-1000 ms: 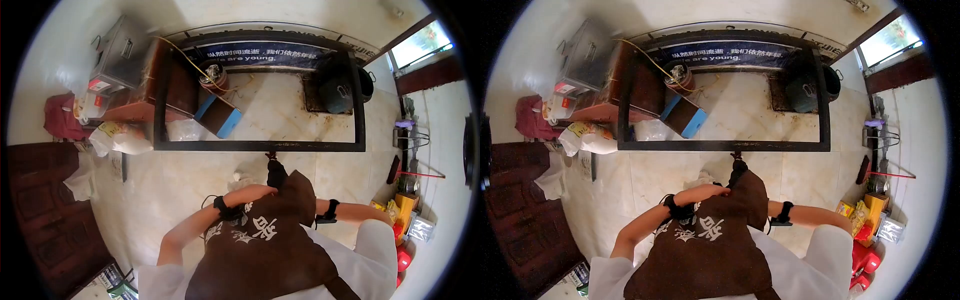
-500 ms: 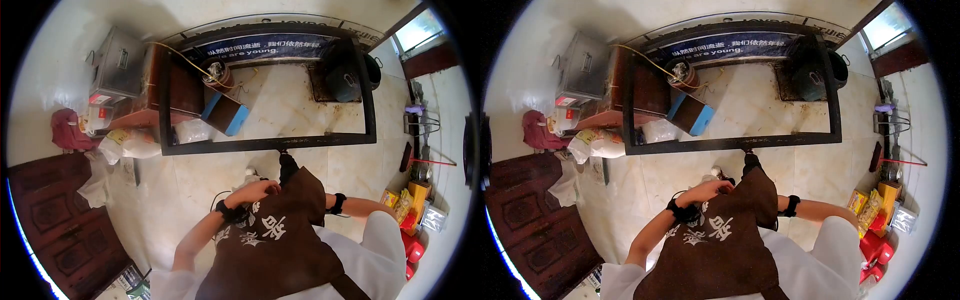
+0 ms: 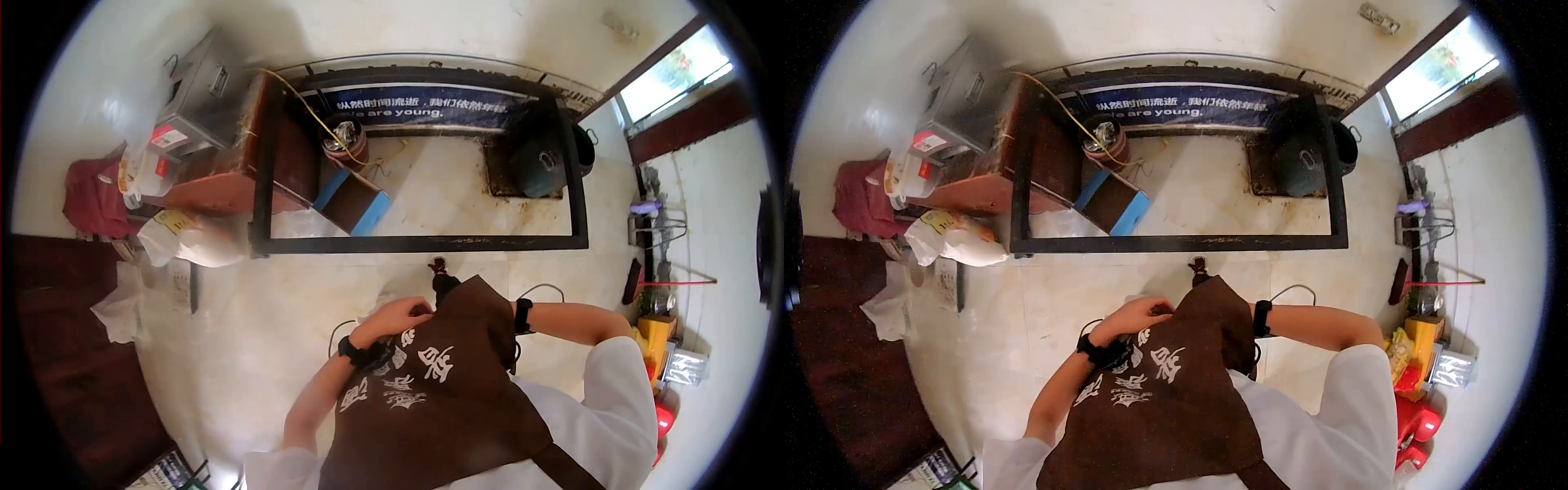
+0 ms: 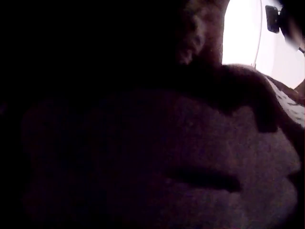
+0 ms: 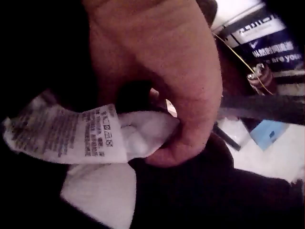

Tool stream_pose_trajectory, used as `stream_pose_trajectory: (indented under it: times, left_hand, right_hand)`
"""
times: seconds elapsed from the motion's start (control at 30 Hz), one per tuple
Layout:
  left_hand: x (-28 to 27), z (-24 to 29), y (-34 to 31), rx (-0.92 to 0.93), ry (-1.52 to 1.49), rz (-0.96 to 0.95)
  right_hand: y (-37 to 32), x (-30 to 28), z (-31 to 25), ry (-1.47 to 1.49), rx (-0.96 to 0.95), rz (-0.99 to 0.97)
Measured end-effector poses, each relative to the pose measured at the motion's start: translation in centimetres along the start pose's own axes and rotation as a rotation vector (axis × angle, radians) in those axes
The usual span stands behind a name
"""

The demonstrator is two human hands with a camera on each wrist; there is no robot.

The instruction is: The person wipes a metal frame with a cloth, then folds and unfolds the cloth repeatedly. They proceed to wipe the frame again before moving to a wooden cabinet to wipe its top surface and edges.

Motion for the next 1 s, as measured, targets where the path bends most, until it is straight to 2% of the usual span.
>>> stream_pose_trajectory:
  times: [0.1,0.2,0.33,0.4,0.57,0.7,0.83,0.87,0.97,1.0]
  left_hand:
    - [0.0,-0.5,-2.1,-0.025,-0.047,0.028]
    - [0.9,-1.3,-4.2,0.036,-0.187,0.074]
    - [2.5,-2.4,-6.5,0.146,-0.202,0.132]
    - [3.3,-2.6,-7.6,0.067,-0.151,0.063]
    - [4.9,-5.0,-8.0,0.173,-0.213,0.117]
    - [5.1,-4.1,-8.7,0.173,-0.196,0.153]
    - [5.9,-3.8,-7.8,0.179,-0.231,0.085]
    - [6.3,-3.9,-7.6,0.088,-0.251,0.021]
    - [7.3,-4.6,-6.8,0.176,-0.169,0.052]
    - [7.7,-4.9,-6.6,0.161,-0.235,0.017]
  right_hand:
    - [0.5,0.6,-0.7,-0.005,0.037,-0.031]
    - [1.5,1.7,-1.5,-0.003,0.069,-0.071]
    - [3.0,4.2,-2.8,-0.009,0.118,-0.129]
    - [3.3,5.0,-3.3,-0.013,0.135,-0.152]
    - [4.7,6.9,-4.0,-0.007,0.167,-0.213]
    - [4.6,7.2,-4.5,-0.006,0.186,-0.258]
    - [3.6,7.5,-4.5,0.010,0.210,-0.285]
    - [3.2,7.8,-4.4,0.024,0.217,-0.288]
    - [3.1,8.4,-3.0,0.058,0.235,-0.310]
    - [3.3,8.6,-2.4,0.071,0.237,-0.324]
Point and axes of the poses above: each hand's wrist, its own y-axis towards the middle knuckle, its own x-axis out of the palm, z = x × y, the point moved 4 cm from there along y, towards the middle knuckle, and after that the axes turned 11 degrees about -z, right-handed, at the moved point
